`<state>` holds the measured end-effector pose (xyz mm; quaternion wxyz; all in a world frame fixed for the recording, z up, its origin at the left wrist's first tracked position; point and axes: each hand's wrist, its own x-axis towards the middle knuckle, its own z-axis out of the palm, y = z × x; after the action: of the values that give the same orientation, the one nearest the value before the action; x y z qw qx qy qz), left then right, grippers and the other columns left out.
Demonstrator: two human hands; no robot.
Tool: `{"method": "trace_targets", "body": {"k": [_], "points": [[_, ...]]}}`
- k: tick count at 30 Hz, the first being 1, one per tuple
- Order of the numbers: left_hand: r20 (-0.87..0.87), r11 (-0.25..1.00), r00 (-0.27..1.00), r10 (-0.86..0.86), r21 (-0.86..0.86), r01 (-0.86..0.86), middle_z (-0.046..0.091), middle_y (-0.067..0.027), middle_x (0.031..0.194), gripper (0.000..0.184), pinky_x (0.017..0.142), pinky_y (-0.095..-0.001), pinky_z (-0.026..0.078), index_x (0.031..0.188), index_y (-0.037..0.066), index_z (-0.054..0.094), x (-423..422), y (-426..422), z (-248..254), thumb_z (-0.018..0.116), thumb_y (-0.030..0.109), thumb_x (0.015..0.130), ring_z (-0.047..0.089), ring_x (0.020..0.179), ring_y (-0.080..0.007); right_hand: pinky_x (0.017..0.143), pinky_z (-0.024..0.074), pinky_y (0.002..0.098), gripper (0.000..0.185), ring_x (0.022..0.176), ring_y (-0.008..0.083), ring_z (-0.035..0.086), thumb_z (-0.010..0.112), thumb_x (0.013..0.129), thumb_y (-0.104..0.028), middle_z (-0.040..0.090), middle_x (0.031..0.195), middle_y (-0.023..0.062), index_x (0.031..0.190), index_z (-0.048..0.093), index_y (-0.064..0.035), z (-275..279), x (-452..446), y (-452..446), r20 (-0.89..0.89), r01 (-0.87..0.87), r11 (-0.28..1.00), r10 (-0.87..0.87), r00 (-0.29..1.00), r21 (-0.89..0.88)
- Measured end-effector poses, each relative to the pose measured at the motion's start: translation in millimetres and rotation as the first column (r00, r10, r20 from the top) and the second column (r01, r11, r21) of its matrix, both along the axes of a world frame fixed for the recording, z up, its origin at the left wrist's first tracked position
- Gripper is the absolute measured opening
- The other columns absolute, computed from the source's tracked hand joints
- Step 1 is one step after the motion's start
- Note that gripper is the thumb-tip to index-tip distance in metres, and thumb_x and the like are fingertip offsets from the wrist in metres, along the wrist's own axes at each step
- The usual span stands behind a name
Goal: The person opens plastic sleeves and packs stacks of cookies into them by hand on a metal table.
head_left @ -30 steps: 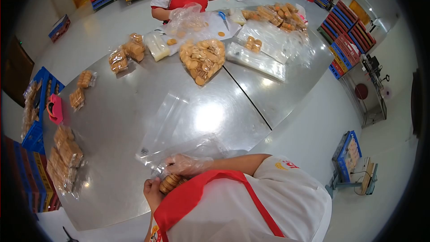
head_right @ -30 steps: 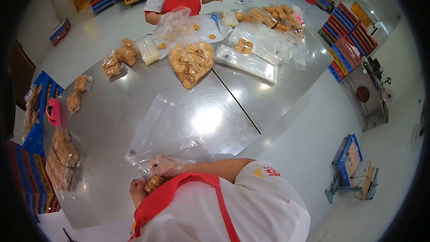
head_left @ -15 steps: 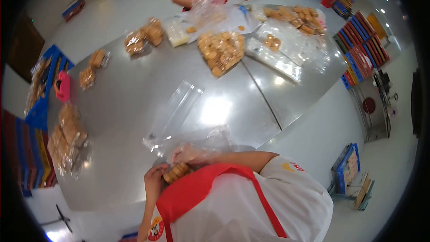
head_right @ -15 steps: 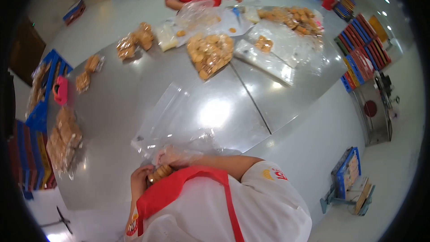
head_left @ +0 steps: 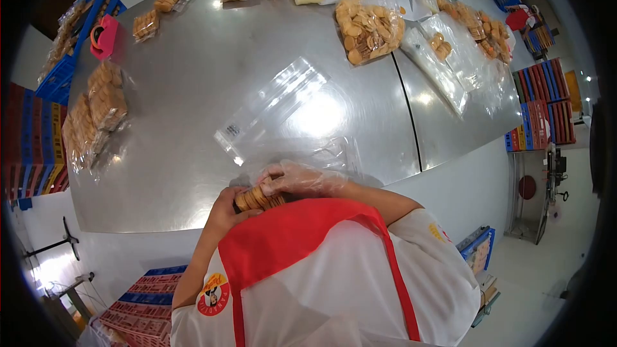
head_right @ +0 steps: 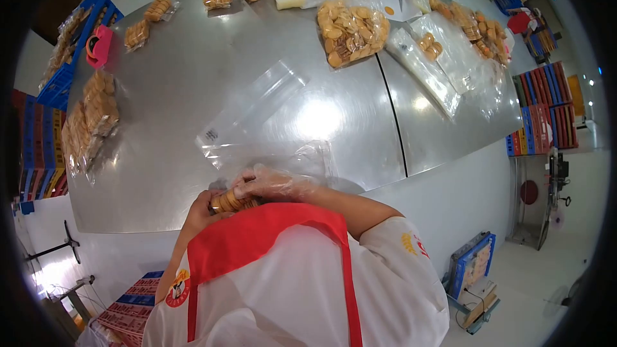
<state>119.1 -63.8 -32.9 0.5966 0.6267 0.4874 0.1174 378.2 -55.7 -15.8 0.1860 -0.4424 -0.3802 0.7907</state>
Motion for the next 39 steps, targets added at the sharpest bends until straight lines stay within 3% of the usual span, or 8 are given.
{"method": "trace_targets", "body": {"k": [2, 11, 17, 23, 27, 29, 32, 39], "points": [[-0.009, 0.998, 1.000, 0.022, -0.062, -0.022, 0.064, -0.0131, 0.114, 0.062, 0.090, -0.0324, 0.053, 0.127, -0.007, 0.049, -1, -1, 1, 0.082, 0.004, 0.076, 0.064, 0.103, -0.0189, 0.096, 0.0471, 0.0325, 0.050, 0.104, 0.0194, 0.060, 0.073, 0.083, -0.035, 0.065, 0.113, 0.0126, 0.118, 0.065, -0.0001, 3, -1, -6, -0.178, 0.029, 1.000, -0.030, 0.984, -0.007], [0.241, 0.949, 0.920, 0.310, -0.131, -0.286, 0.067, -0.0121, 0.110, 0.063, 0.088, -0.0324, 0.054, 0.122, -0.006, 0.055, 6, 5, 38, 0.086, 0.021, 0.075, 0.066, 0.099, -0.0193, 0.094, 0.0471, 0.0348, 0.054, 0.108, 0.0210, 0.059, 0.075, 0.085, -0.031, 0.064, 0.113, 0.0115, 0.127, 0.059, -0.0010, 52, -6, 3, -0.038, 0.085, 0.964, -0.078, 0.996, 0.250], [0.670, 0.879, 0.610, 0.423, -0.468, -0.095, 0.065, -0.0152, 0.116, 0.058, 0.091, -0.0370, 0.055, 0.128, -0.005, 0.052, 26, 22, 78, 0.070, 0.036, 0.091, 0.067, 0.099, -0.0254, 0.097, 0.0484, 0.0346, 0.081, 0.113, 0.0232, 0.057, 0.080, 0.081, -0.026, 0.052, 0.127, 0.0130, 0.145, 0.035, -0.0030, 92, -13, -6, -0.581, 0.368, 0.923, -0.240, 0.778, 0.112], [0.648, 0.755, 0.532, 0.546, -0.655, 0.023, 0.063, -0.0129, 0.123, 0.056, 0.092, -0.0398, 0.054, 0.130, -0.005, 0.051, 98, 15, 105, 0.053, 0.043, 0.101, 0.063, 0.110, -0.0252, 0.090, 0.0541, 0.0364, 0.090, 0.113, 0.0224, 0.056, 0.079, 0.079, -0.013, 0.048, 0.128, 0.0127, 0.150, 0.024, -0.0051, 94, -18, -33, -0.519, 0.797, 0.561, -0.624, 0.584, 0.222], [0.609, 0.835, 0.793, -0.019, -0.426, 0.347, 0.058, -0.0115, 0.129, 0.042, 0.098, -0.0428, 0.049, 0.128, 0.000, 0.054, 65, 47, 62, 0.062, 0.026, 0.096, 0.057, 0.119, -0.0261, 0.093, 0.0552, 0.0402, 0.085, 0.113, 0.0264, 0.057, 0.078, 0.078, -0.009, 0.050, 0.128, 0.0117, 0.148, 0.029, -0.0066, 85, 11, -73, -0.596, 0.937, 0.349, -0.754, 0.278, -0.005], [0.245, 0.974, 0.947, -0.208, 0.145, 0.177, 0.057, -0.0122, 0.129, 0.039, 0.096, -0.0457, 0.050, 0.127, 0.003, 0.055, 47, 52, 69, 0.065, 0.016, 0.091, 0.058, 0.117, -0.0318, 0.090, 0.0573, 0.0469, 0.087, 0.113, 0.0288, 0.058, 0.078, 0.077, -0.010, 0.050, 0.128, 0.0120, 0.149, 0.029, -0.0089, 85, 31, -100, -0.570, 0.968, 0.249, -0.797, 0.200, -0.008], [-0.327, 0.351, 0.916, -0.234, 0.850, 0.393, 0.057, -0.0136, 0.126, 0.044, 0.100, -0.0483, 0.047, 0.119, 0.004, 0.060, 43, 67, 97, 0.071, 0.002, 0.077, 0.056, 0.118, -0.0380, 0.085, 0.0584, 0.0555, 0.087, 0.114, 0.0317, 0.058, 0.078, 0.076, -0.010, 0.051, 0.128, 0.0126, 0.149, 0.030, -0.0124, 87, 61, -140, -0.522, 0.990, 0.140, -0.845, 0.115, -0.008], [-0.559, -0.177, 0.717, -0.417, 0.824, 0.539, 0.059, -0.0150, 0.125, 0.047, 0.102, -0.0486, 0.045, 0.117, 0.006, 0.062, 48, 114, 61, 0.069, 0.003, 0.071, 0.054, 0.123, -0.0357, 0.085, 0.0571, 0.0609, 0.078, 0.116, 0.0376, 0.057, 0.075, 0.079, -0.018, 0.053, 0.127, 0.0144, 0.146, 0.035, -0.0137, 71, 61, -185, -0.517, 0.993, -0.016, -0.853, -0.075, -0.118]]}}
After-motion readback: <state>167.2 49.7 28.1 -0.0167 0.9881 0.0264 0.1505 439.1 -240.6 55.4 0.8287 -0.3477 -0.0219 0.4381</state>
